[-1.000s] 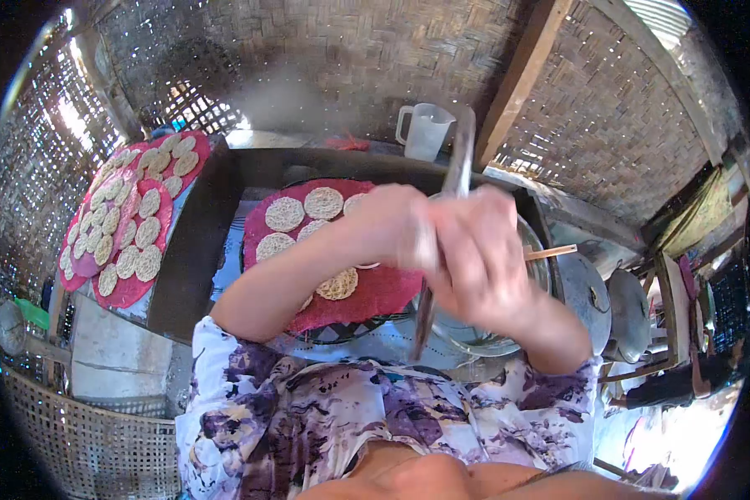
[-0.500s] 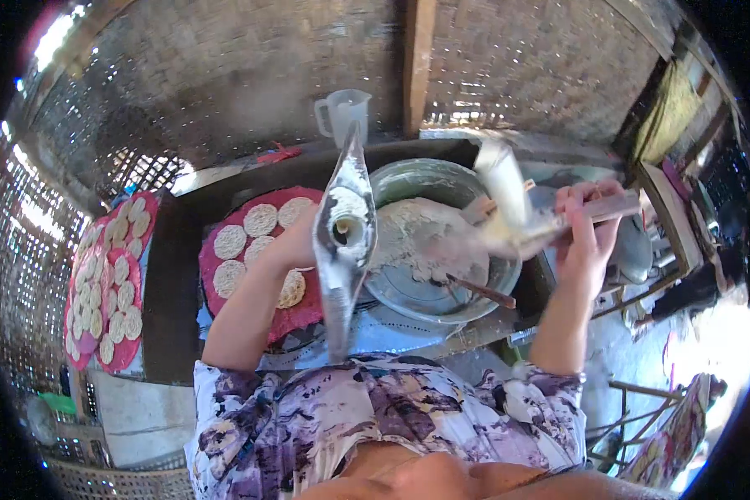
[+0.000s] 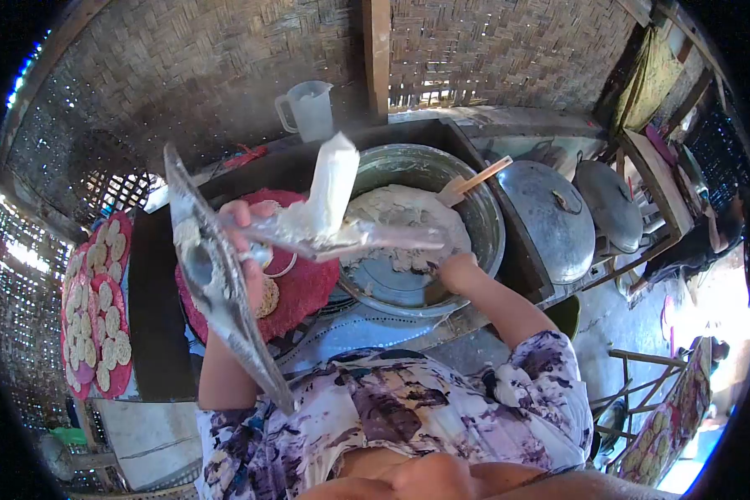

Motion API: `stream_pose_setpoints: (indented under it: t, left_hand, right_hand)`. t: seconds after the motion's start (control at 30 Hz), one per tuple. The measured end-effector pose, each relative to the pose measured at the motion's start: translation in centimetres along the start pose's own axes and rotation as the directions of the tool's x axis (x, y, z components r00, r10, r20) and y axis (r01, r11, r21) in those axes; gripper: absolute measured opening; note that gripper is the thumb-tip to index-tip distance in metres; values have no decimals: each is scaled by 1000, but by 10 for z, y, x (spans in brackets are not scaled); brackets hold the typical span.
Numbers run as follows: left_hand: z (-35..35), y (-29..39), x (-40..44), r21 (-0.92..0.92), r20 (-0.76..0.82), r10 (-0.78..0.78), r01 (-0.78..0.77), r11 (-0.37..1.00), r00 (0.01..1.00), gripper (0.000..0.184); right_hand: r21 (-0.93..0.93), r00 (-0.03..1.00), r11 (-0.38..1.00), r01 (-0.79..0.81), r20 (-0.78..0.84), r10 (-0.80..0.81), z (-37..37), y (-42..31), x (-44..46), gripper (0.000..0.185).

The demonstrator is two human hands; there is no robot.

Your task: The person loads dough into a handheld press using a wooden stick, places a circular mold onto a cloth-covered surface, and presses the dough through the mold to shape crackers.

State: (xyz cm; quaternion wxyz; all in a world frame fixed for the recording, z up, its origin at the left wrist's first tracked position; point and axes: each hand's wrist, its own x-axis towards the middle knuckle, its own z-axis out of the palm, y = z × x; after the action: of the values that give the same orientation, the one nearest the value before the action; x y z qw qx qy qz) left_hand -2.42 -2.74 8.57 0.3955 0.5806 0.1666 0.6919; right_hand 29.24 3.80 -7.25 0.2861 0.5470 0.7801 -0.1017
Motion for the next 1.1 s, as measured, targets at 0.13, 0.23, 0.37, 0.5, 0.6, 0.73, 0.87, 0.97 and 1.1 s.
stream_pose_setpoints:
  t: [0.13, 0.23, 0.37, 0.5, 0.6, 0.73, 0.87, 0.97, 1.1]
  left_hand:
    - [-18, 14, -13, 142, 26, 58, -61, 988, 998, 36]
    - [-38, 18, -26, 262, -5, 71, -67, 963, 997, 42]
    - [-48, 20, -38, 259, -104, 78, -48, 965, 992, 43]
    - [-41, 21, -35, 276, -105, 102, -69, 959, 989, 50]
    - [-49, 19, -36, 186, -54, 89, -78, 979, 995, 52]
    - [-51, 28, -37, 225, -25, 65, -58, 973, 998, 52]
    - [-55, 27, -39, 241, -23, 84, -76, 968, 996, 50]
    - [-57, 27, -44, 267, -29, 77, -67, 961, 997, 48]
    - [-61, 29, -52, 280, -107, 2, 28, 960, 994, 44]
  right_hand:
    - [-59, 998, 998, 5, -67, -9, -7, 38, -4, 21]
    - [-72, 976, 995, -73, -210, 57, -37, 78, -13, 18]
    - [-229, 947, 965, -128, -318, 50, -62, 97, -23, 14]
    - [-259, 952, 965, -32, -302, -49, -27, 114, 8, 14]
    - [-299, 958, 952, 68, -247, -146, -18, 109, 13, 17]
    - [-321, 967, 940, 113, -182, -178, -5, 103, 26, 14]
    - [-343, 965, 930, 135, -167, -202, 2, 97, 31, 12]
    - [-366, 968, 915, 173, -107, -226, -3, 94, 29, 12]
    - [-382, 971, 904, 192, -60, -231, -11, 91, 15, 16]
